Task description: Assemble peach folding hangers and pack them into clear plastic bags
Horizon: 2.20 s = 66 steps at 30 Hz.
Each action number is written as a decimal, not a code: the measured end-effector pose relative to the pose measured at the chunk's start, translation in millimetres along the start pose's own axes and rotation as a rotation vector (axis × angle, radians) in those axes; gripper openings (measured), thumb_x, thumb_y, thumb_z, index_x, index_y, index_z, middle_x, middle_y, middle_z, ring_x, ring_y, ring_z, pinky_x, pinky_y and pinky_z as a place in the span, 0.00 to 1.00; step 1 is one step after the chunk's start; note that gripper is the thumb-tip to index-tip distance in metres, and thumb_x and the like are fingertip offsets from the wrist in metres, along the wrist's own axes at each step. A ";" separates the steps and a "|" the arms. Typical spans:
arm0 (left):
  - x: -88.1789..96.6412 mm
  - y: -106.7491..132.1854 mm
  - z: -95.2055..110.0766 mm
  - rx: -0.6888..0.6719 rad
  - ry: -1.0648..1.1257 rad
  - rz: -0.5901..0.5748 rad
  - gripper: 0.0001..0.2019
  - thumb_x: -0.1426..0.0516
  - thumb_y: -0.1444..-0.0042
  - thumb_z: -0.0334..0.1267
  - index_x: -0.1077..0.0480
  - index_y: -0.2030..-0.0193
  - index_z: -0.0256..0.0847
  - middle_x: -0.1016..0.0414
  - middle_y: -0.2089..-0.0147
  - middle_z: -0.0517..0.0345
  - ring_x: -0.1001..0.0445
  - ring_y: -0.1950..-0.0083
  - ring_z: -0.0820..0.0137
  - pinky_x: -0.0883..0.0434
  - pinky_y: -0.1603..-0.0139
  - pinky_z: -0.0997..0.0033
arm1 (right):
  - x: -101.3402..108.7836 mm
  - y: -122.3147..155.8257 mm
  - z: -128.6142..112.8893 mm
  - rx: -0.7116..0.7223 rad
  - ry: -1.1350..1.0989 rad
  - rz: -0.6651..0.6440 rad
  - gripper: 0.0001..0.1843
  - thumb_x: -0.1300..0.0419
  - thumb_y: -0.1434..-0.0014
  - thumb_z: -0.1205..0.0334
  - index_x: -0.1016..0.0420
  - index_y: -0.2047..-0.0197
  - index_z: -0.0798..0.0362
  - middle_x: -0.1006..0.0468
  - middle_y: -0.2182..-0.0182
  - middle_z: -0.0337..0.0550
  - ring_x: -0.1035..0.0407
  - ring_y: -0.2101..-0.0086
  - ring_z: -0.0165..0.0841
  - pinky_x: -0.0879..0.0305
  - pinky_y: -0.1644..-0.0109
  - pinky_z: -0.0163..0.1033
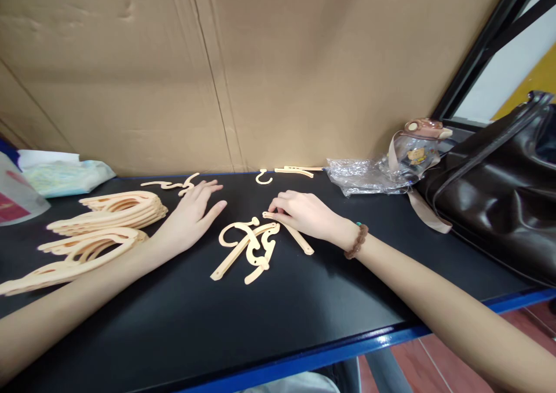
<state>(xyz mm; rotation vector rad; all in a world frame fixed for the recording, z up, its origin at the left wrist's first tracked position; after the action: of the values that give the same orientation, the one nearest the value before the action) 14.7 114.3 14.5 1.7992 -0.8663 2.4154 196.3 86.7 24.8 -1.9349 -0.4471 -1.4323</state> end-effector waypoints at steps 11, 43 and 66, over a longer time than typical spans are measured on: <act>8.8 32.7 86.9 -0.649 0.103 -0.118 0.12 0.52 0.37 0.32 0.28 0.54 0.42 0.29 0.44 0.53 0.39 0.37 0.63 0.38 0.38 0.58 | -1.5 2.8 -23.7 0.164 0.008 -0.009 0.14 0.47 0.34 0.56 0.22 0.59 0.52 0.27 0.57 0.45 0.32 0.59 0.33 0.33 0.60 0.38; 1.7 9.0 24.2 -0.065 0.030 -0.007 0.16 0.56 0.36 0.32 0.34 0.46 0.38 0.25 0.53 0.51 0.26 0.53 0.63 0.29 0.54 0.62 | -4.1 -0.3 -24.0 0.147 0.073 -0.004 0.17 0.53 0.31 0.55 0.27 0.59 0.55 0.26 0.59 0.45 0.32 0.60 0.34 0.34 0.60 0.38; 15.7 14.0 49.9 -0.255 0.094 0.062 0.05 0.48 0.41 0.34 0.38 0.69 0.41 0.29 0.63 0.59 0.32 0.62 0.68 0.34 0.63 0.68 | -1.4 1.7 -36.8 0.222 -0.030 0.085 0.12 0.48 0.34 0.60 0.26 0.54 0.55 0.25 0.60 0.45 0.33 0.58 0.35 0.34 0.52 0.41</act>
<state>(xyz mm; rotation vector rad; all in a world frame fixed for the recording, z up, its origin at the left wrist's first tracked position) 48.8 76.0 31.9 1.5781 -1.1742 2.2776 171.1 60.1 29.0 -1.7775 -0.5089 -1.2461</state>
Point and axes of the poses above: each hand's wrist, its own y-axis away from the middle knuckle, its own x-axis out of the back of the hand, z = x × y, the point moved 9 cm from there along -y, towards the middle knuckle
